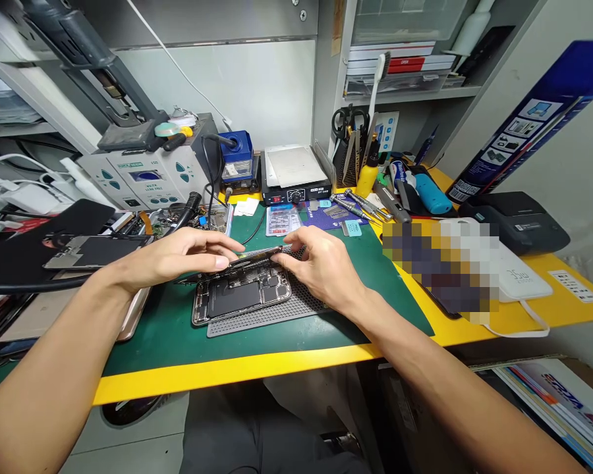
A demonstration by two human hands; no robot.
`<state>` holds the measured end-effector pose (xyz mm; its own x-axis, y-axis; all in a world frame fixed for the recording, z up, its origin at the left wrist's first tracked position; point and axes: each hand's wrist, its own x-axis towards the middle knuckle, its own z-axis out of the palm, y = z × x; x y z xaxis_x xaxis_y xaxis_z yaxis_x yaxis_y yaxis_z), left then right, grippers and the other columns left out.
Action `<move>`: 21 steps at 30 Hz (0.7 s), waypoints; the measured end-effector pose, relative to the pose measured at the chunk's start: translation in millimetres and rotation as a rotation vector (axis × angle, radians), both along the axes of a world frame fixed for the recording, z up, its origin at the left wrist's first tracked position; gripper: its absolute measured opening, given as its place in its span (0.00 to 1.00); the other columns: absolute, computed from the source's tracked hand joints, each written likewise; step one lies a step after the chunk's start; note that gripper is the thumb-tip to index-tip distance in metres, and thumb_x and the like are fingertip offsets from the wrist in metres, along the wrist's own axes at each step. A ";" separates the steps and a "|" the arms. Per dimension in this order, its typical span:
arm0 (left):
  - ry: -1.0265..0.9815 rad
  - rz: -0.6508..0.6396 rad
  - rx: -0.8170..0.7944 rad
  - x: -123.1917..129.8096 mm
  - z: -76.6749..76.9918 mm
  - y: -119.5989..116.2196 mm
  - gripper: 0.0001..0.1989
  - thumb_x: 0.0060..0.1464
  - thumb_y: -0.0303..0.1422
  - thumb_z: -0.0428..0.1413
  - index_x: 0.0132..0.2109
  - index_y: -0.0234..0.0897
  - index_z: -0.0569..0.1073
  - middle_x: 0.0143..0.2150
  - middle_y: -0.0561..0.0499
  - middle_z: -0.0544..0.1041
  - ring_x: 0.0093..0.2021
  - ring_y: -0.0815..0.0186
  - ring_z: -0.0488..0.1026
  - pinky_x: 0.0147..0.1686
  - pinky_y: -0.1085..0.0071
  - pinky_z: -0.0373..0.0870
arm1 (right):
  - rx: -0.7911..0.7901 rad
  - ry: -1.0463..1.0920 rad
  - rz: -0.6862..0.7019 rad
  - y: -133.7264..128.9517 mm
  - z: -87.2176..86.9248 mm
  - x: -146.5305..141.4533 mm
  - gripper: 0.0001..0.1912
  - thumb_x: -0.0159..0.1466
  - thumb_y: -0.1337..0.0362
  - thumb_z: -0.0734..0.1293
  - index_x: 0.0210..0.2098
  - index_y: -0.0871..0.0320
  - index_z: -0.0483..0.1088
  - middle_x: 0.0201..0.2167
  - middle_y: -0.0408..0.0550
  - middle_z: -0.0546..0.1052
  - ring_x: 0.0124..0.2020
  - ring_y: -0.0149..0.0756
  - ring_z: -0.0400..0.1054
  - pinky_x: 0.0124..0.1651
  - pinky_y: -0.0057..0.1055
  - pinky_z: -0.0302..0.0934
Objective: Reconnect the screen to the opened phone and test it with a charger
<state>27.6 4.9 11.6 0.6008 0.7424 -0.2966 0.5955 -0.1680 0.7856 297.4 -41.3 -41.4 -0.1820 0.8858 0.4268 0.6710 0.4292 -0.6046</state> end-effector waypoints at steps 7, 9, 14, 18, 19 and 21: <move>-0.009 -0.041 0.010 -1.1 -0.2 -0.9 0.29 0.56 0.50 0.61 0.58 0.38 0.73 0.52 0.46 0.81 0.51 0.56 0.79 0.50 0.63 0.76 | 0.080 -0.043 0.100 0.7 -2.5 2.9 0.06 0.66 0.62 0.70 0.38 0.57 0.79 0.33 0.45 0.77 0.31 0.31 0.67 0.34 0.29 0.59; -0.001 -0.054 0.023 -0.6 -0.6 -2.9 0.29 0.55 0.50 0.62 0.58 0.38 0.73 0.51 0.46 0.81 0.49 0.58 0.79 0.48 0.64 0.77 | 0.120 -0.078 0.126 -1.1 -1.8 4.8 0.05 0.67 0.64 0.69 0.39 0.58 0.78 0.32 0.45 0.76 0.30 0.31 0.67 0.33 0.28 0.59; 0.059 -0.035 0.132 3.5 -1.8 -14.4 0.33 0.49 0.50 0.65 0.59 0.41 0.72 0.47 0.50 0.81 0.45 0.60 0.78 0.46 0.66 0.77 | 0.333 -0.360 0.204 -4.2 0.9 10.0 0.06 0.67 0.69 0.66 0.42 0.62 0.74 0.36 0.51 0.78 0.31 0.33 0.71 0.33 0.29 0.64; 0.096 0.002 0.225 5.0 -4.7 -25.5 0.35 0.47 0.50 0.66 0.60 0.46 0.70 0.51 0.52 0.78 0.48 0.58 0.76 0.47 0.66 0.75 | 0.473 -0.584 0.227 -4.4 2.2 11.9 0.07 0.66 0.73 0.63 0.41 0.61 0.72 0.35 0.52 0.78 0.34 0.38 0.75 0.33 0.30 0.66; 0.106 0.006 0.254 5.1 -6.1 -27.7 0.35 0.46 0.50 0.66 0.60 0.47 0.70 0.52 0.52 0.78 0.49 0.57 0.76 0.48 0.66 0.74 | 0.489 -0.613 0.233 -4.4 2.1 12.2 0.09 0.65 0.73 0.62 0.42 0.60 0.72 0.35 0.52 0.78 0.34 0.38 0.75 0.33 0.31 0.66; 0.130 -0.008 0.337 5.3 -9.5 -31.3 0.34 0.45 0.49 0.66 0.60 0.50 0.69 0.53 0.54 0.77 0.50 0.57 0.75 0.50 0.65 0.74 | 0.506 -0.659 0.240 -4.8 1.8 12.9 0.11 0.64 0.75 0.61 0.42 0.59 0.71 0.35 0.52 0.78 0.33 0.37 0.74 0.32 0.32 0.66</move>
<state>32.9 -26.4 2.0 0.5802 0.8069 -0.1107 0.6846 -0.4095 0.6030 310.4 -46.1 -39.6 -0.6885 0.5240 0.5014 0.6746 0.7166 0.1775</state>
